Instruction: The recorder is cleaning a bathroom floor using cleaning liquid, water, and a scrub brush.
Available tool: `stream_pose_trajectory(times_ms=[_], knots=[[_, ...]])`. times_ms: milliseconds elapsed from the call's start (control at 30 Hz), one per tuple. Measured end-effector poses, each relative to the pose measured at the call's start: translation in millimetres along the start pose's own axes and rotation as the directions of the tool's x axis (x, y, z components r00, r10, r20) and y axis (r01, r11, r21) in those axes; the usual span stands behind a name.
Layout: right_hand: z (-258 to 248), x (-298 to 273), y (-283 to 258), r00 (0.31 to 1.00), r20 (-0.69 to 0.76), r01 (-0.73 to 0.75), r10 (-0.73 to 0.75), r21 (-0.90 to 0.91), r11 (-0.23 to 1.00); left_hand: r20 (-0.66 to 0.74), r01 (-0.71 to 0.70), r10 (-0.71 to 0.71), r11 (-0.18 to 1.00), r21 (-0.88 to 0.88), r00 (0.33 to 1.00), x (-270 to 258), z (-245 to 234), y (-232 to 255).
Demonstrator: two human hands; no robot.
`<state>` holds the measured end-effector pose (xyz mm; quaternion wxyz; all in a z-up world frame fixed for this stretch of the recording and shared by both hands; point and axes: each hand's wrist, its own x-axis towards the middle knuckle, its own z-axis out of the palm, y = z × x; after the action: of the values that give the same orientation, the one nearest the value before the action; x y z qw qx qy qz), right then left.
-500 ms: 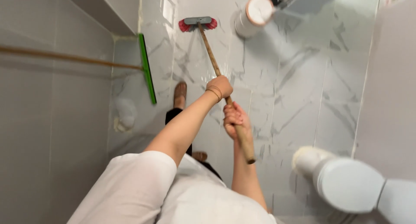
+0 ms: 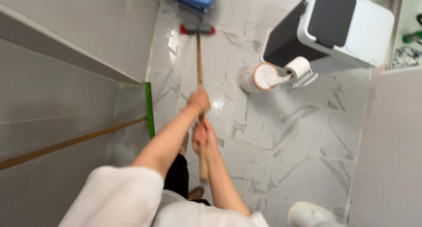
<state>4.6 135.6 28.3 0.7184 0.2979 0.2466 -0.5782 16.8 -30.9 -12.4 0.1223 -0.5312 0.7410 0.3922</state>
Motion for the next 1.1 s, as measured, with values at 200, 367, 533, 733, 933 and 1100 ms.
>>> stream_pose_trajectory(times_ms=[200,367,533,733,933,1100], knots=[[44,-149,5,0.959,-0.124,-0.231,0.255,0.18,0.956,0.19,-0.106,0.085,0.989,0.107,0.978,-124,-8,39],[43,-76,-22,0.951,0.063,-0.307,0.303,0.067,0.949,-0.023,-0.196,0.204,0.963,0.185,0.979,-92,-20,32],[74,23,-20,0.965,-0.098,-0.236,0.242,0.066,0.969,0.062,-0.059,0.062,0.997,-0.053,0.996,12,-46,-32],[60,70,13,0.982,-0.159,-0.129,0.101,-0.171,0.977,-0.046,-0.004,-0.003,0.988,-0.152,0.999,41,-32,-71],[8,-1,51,0.96,-0.138,-0.256,0.242,-0.094,0.962,0.092,0.186,-0.193,0.979,0.082,0.977,2,48,-86],[-54,-106,62,0.926,-0.134,-0.357,0.352,-0.015,0.934,0.248,0.283,-0.298,0.955,0.095,0.922,-104,80,-54]])
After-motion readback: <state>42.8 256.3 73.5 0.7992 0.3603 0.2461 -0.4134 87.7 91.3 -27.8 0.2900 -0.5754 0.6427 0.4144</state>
